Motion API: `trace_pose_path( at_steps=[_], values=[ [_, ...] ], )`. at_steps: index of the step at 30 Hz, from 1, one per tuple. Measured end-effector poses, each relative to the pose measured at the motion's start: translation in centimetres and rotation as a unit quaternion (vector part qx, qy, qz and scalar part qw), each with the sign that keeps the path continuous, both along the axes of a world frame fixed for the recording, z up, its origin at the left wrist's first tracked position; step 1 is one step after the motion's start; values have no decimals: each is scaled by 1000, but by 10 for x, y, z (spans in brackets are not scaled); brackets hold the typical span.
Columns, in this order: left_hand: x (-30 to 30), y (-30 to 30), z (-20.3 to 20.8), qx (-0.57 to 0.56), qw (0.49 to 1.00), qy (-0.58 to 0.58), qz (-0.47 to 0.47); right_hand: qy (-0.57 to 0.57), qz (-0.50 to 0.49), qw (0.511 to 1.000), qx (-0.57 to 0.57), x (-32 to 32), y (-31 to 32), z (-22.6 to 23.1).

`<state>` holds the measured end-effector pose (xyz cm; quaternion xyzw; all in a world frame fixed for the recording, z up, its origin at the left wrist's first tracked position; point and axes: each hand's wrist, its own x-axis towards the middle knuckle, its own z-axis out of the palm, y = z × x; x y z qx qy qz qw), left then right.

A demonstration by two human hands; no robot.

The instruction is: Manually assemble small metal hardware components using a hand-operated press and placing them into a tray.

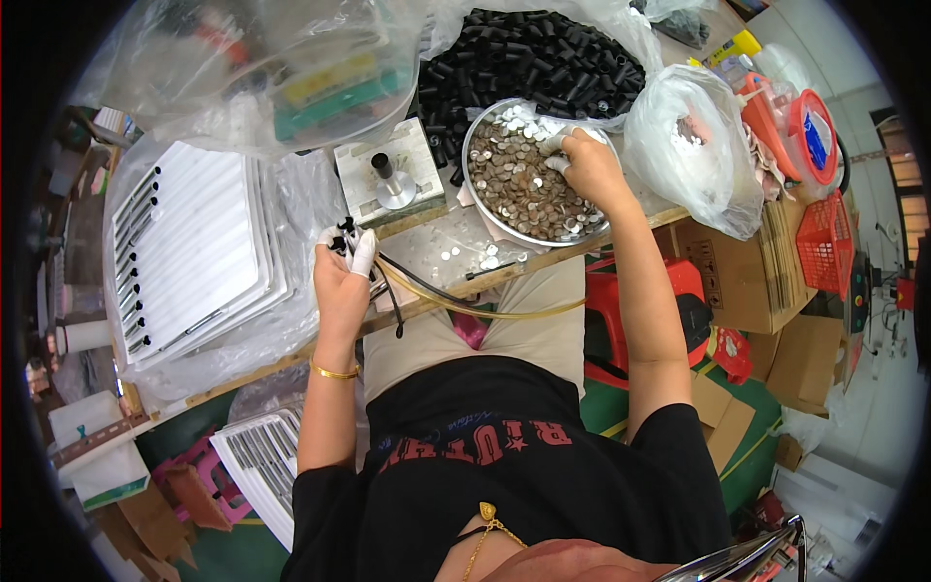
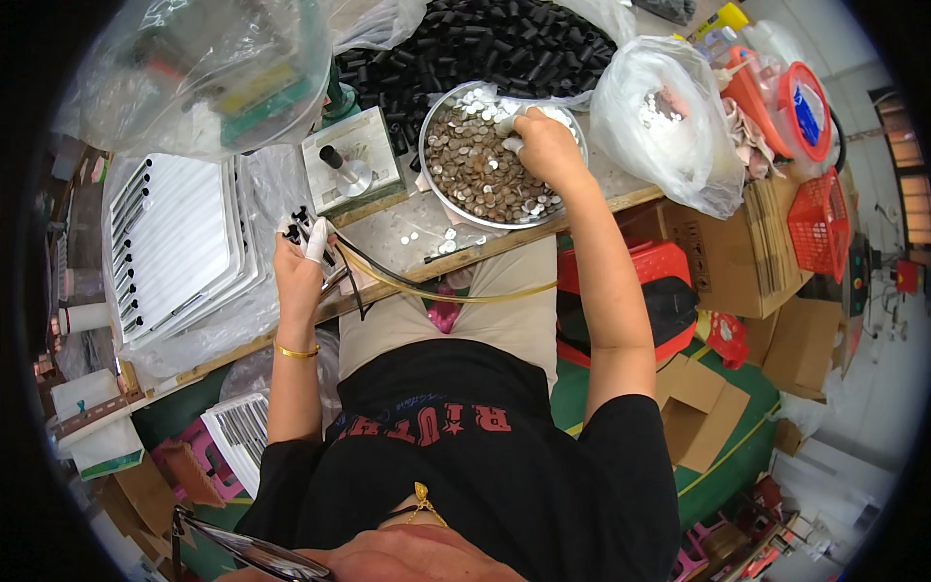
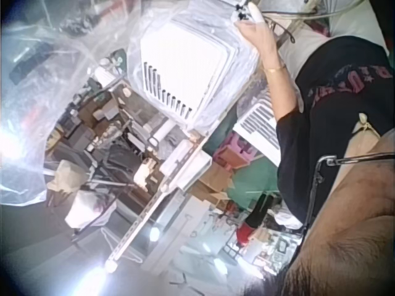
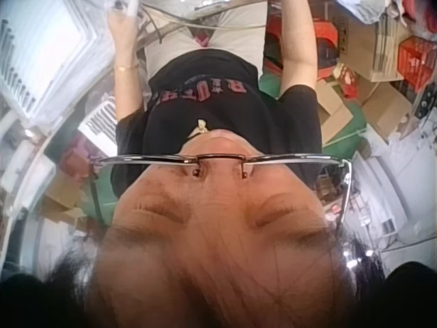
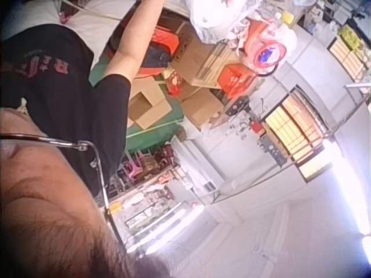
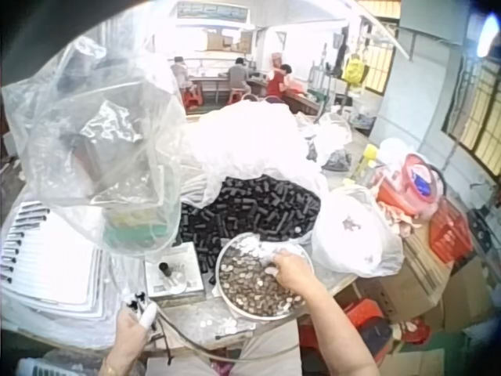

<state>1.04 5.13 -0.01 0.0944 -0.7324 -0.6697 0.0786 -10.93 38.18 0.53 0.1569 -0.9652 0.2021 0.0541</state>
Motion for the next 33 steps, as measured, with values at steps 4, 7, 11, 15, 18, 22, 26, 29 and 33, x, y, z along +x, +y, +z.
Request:
trace_pose_path(
  at_steps=[4,7,11,15,18,22,26,29,33],
  values=[
    [-6,7,5,34,999,-19,-14,-18,14,1000,15,-5,4,4],
    [-7,4,-3,33,999,-14,-40,-27,42,998,33,-12,6,6],
    [-4,-1,-3,32,999,-24,-9,-78,45,996,26,-10,4,14],
    [-3,-9,-2,34,999,-23,8,-32,16,996,-78,-1,0,15],
    [-8,-5,-9,61,998,23,13,26,39,978,-203,12,-43,39],
    [-12,10,-6,127,992,-14,-12,171,182,934,-254,27,-128,58],
    [-6,12,11,165,986,-35,-4,239,204,933,-177,20,-156,54],
    [-1,3,7,172,985,-32,7,265,214,934,-110,17,-157,52],
    [3,-4,4,186,982,-33,27,248,216,940,-89,21,-157,55]
  ],
)
